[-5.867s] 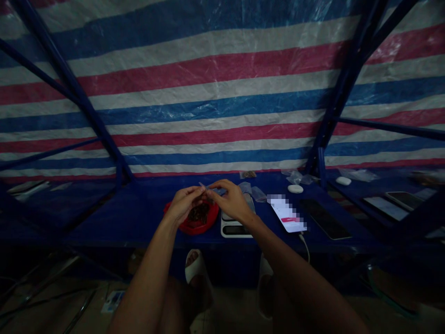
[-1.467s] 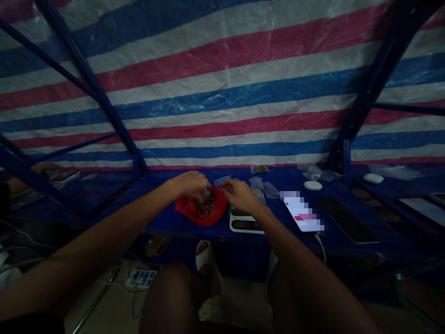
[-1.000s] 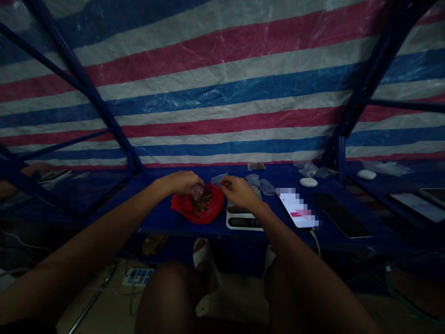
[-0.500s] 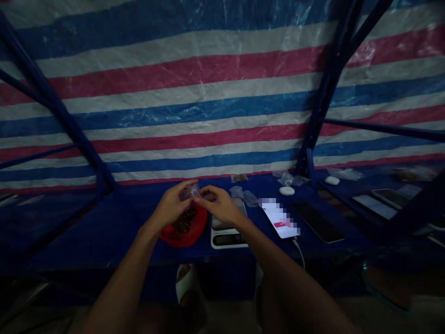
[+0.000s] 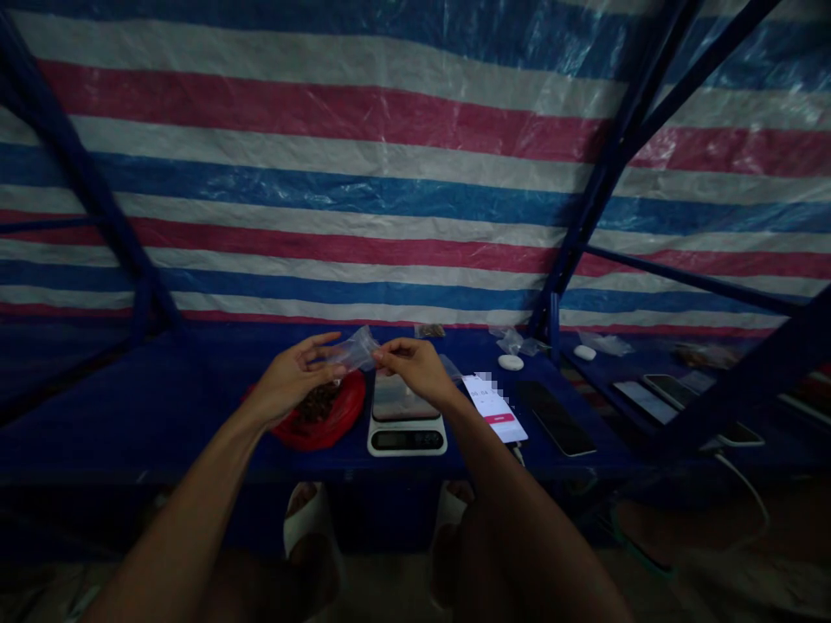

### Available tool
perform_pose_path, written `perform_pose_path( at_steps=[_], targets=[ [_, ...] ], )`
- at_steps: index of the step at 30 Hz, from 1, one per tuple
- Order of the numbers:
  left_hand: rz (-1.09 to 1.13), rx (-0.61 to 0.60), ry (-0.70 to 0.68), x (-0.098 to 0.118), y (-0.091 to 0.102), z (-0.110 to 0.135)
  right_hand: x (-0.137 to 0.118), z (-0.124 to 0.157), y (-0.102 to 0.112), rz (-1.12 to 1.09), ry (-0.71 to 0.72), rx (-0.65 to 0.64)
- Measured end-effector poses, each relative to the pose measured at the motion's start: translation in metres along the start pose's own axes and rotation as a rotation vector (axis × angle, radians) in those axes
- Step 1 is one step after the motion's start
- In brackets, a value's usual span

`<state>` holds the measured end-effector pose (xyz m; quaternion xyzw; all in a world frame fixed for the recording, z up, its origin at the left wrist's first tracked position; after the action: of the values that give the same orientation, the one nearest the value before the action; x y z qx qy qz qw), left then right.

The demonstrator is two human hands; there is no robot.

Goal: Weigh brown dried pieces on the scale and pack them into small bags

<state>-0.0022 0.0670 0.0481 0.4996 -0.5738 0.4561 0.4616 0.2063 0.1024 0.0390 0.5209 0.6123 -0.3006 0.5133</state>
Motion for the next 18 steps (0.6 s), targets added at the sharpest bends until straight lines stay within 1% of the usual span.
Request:
perform_pose_path(
  at_steps=[4,6,7,8,10,11,12,13,14,15,16,18],
  targets=[
    [-0.021,-0.041,-0.006,0.002,0.004,0.0,0.001,0.004,0.003,0.0,-0.052,-0.041],
    [-0.065,-0.033,-0.035,0.003,0.014,-0.002,0.001,0.0,0.01,-0.001,-0.058,-0.029],
    [-0.12,-0.002,-0.063,0.004,0.024,-0.003,0.002,-0.005,0.017,0.005,-0.055,0.001],
    [-0.208,0.055,-0.095,0.005,0.036,-0.004,0.003,-0.011,0.026,0.023,-0.049,0.044],
    [-0.482,0.226,-0.124,0.003,0.07,-0.004,0.008,-0.027,0.051,0.091,-0.043,0.184],
    [-0.648,0.332,-0.103,0.001,0.09,-0.002,0.012,-0.036,0.063,0.138,-0.059,0.233],
    [-0.785,0.414,-0.039,-0.005,0.108,0.001,0.019,-0.045,0.073,0.21,-0.106,0.262],
    [-0.87,0.475,0.055,-0.013,0.125,0.005,0.027,-0.054,0.081,0.311,-0.161,0.272],
    [-0.903,0.484,0.149,-0.023,0.137,0.008,0.034,-0.062,0.086,0.43,-0.206,0.257],
    [-0.876,0.443,0.236,-0.034,0.144,0.01,0.041,-0.069,0.089,0.553,-0.241,0.225],
    [-0.8,0.366,0.304,-0.045,0.144,0.012,0.047,-0.075,0.091,0.599,-0.256,0.202],
    [-0.601,0.202,0.36,-0.058,0.133,0.012,0.058,-0.084,0.092,0.664,-0.278,0.143]
  ],
)
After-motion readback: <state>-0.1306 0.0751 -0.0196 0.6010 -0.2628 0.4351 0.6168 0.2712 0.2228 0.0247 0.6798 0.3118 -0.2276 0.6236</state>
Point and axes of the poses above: each hand's wrist, its own z-axis away from the middle knuckle, its own y-axis out of the back of the hand, x = y × z, the point moved 7 cm from there along -z, towards the middle knuckle, and after that the axes turned 10 degrees about z, right-handed, at the moved point
